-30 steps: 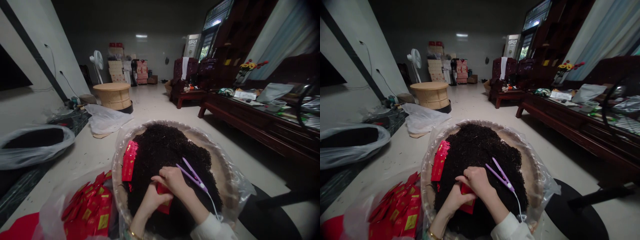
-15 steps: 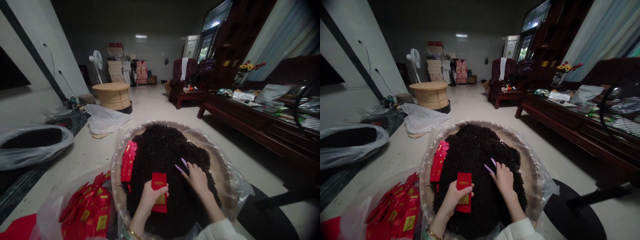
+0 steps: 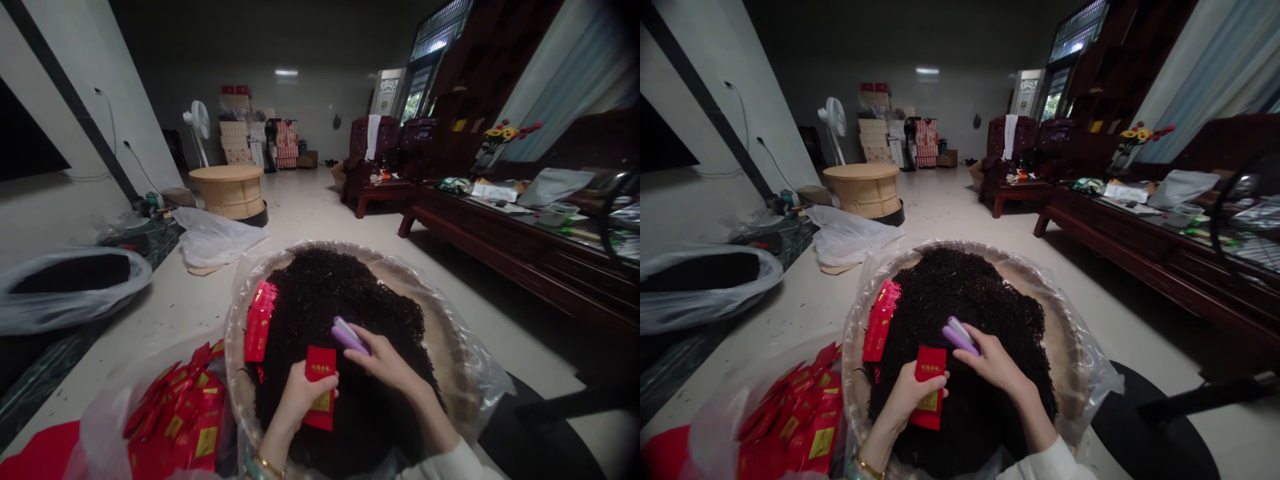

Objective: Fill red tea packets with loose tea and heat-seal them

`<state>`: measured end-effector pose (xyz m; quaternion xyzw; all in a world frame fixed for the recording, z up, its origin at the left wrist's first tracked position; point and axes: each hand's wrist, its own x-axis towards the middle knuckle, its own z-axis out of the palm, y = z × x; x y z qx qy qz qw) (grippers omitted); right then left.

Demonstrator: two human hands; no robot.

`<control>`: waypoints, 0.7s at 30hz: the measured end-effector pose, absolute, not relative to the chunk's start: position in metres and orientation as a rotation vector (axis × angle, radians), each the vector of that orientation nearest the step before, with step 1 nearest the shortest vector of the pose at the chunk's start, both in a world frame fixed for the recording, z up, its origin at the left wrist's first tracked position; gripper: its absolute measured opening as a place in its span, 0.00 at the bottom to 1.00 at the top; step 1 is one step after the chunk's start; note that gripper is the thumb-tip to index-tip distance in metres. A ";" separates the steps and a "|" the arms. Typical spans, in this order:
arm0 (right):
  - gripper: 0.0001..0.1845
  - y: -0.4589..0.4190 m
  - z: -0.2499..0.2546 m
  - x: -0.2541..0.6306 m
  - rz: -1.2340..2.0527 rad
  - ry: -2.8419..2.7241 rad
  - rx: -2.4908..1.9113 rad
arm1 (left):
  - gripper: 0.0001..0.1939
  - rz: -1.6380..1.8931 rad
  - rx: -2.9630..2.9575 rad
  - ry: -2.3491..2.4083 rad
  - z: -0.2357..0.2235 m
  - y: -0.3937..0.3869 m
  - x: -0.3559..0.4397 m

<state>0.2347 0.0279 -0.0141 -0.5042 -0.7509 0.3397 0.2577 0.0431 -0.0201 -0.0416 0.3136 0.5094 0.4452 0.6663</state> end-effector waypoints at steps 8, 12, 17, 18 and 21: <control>0.17 0.022 0.029 0.202 1.124 -2.369 -1.165 | 0.17 0.969 0.892 1.142 -0.046 -0.021 0.042; 0.14 0.023 0.028 0.199 1.082 -2.384 -1.232 | 0.15 0.969 0.910 1.168 -0.053 -0.020 0.041; 0.14 0.023 0.028 0.199 1.058 -2.392 -1.266 | 0.16 0.971 0.897 1.161 -0.053 -0.020 0.042; 0.14 0.023 0.029 0.199 1.054 -2.391 -1.270 | 0.16 0.969 0.895 1.158 -0.052 -0.020 0.042; 0.14 0.023 0.029 0.199 1.029 -2.390 -1.272 | 0.15 0.967 0.897 1.155 -0.049 -0.020 0.043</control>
